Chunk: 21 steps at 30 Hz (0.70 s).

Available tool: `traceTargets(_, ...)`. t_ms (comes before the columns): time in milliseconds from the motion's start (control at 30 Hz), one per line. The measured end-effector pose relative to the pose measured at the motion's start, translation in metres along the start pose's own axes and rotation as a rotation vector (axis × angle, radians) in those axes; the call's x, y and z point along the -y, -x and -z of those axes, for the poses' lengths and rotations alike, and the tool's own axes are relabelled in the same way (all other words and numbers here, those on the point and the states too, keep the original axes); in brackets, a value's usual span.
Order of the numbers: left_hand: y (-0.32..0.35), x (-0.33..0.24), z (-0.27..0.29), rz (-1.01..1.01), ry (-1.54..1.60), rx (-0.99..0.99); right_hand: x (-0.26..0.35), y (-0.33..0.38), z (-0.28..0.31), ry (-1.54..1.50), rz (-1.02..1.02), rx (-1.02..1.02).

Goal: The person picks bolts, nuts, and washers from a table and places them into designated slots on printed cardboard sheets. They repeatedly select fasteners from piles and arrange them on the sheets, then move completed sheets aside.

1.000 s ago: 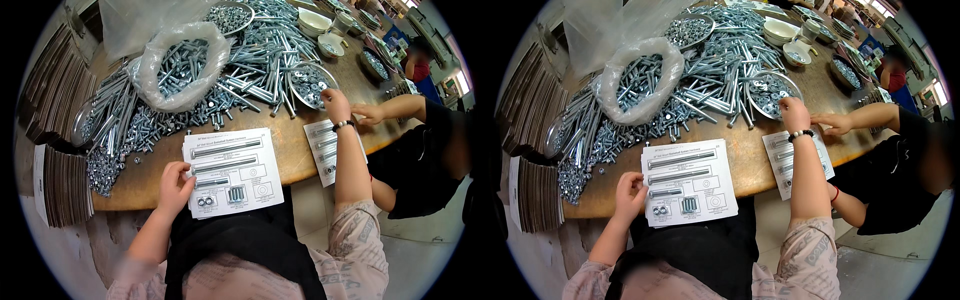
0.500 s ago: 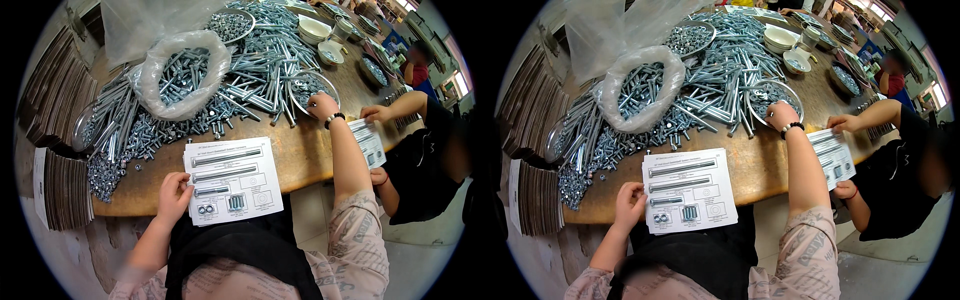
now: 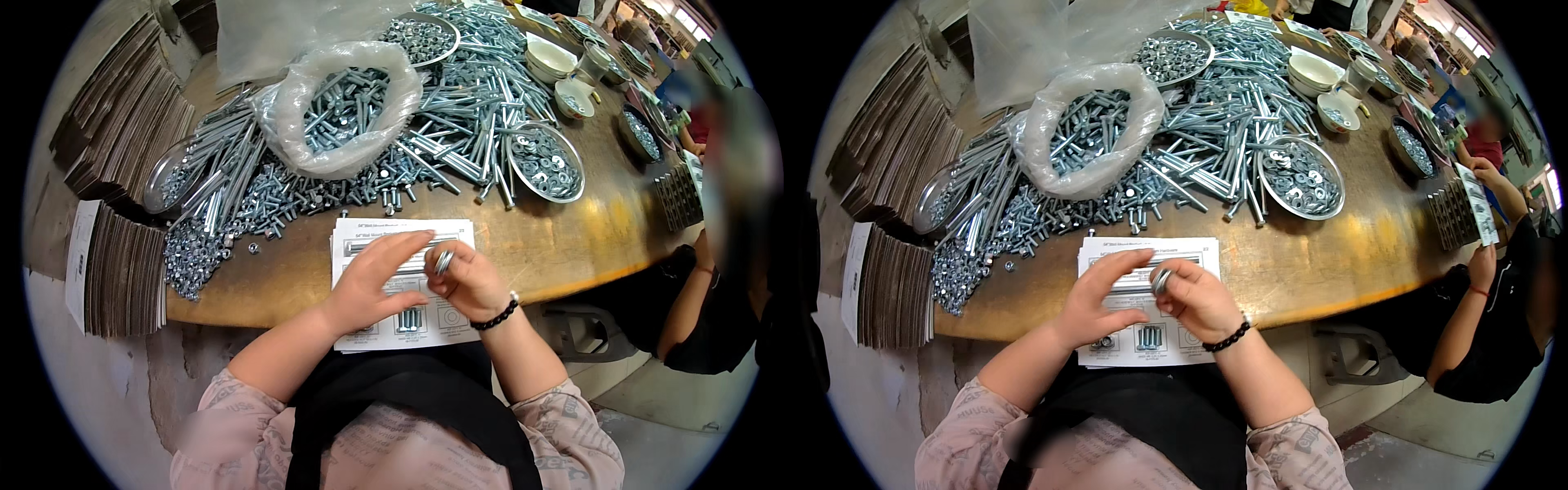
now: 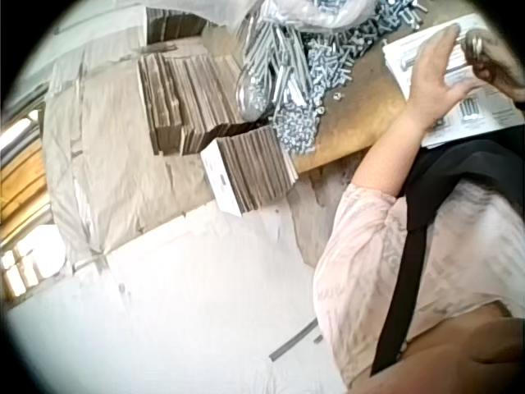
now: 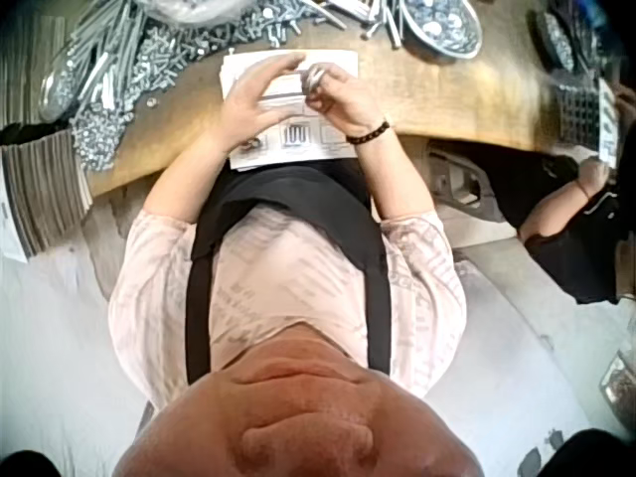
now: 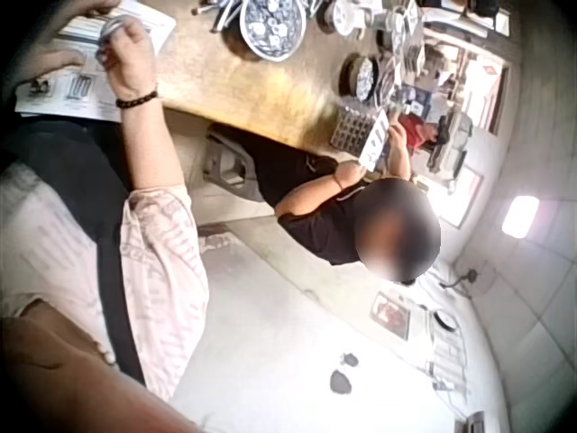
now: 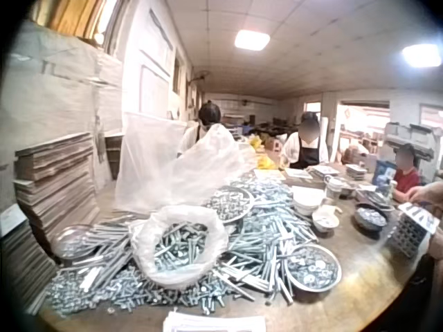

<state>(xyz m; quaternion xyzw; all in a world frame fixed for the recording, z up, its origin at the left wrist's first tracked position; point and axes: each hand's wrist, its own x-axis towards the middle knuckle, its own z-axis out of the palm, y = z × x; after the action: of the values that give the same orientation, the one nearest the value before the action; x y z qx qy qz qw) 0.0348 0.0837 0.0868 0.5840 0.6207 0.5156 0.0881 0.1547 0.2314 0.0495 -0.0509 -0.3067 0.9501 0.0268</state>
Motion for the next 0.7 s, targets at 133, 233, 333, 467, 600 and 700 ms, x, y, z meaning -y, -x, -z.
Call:
traceTargets(133, 0.003, 0.01, -0.002, -0.151, 0.024, 0.06, -0.019, 0.008, -0.024, -0.091, -0.082, -0.008)
traceTargets(233, 0.007, 0.01, 0.0, -0.15, 0.051, 0.062, -0.023, 0.015, -0.02, -0.015, -0.109, -0.024)
traceTargets(333, 0.011, 0.006, -0.002, -0.089, 0.104, 0.059, -0.024, 0.019, -0.024, 0.021, -0.123, -0.069)
traceTargets(467, 0.014, 0.002, -0.002, 0.06, 0.262, 0.071, -0.024, 0.022, -0.017, 0.069, -0.102, -0.063)
traceTargets(600, 0.017, -0.002, 0.0, 0.27, 0.599, 0.068, 0.002, 0.023, -0.001, 0.454, -0.027, -0.278)
traceTargets(700, 0.021, -0.003, 0.002, 0.348, 0.662, 0.088, 0.059, 0.011, 0.013, 0.963, 0.266, -0.52)
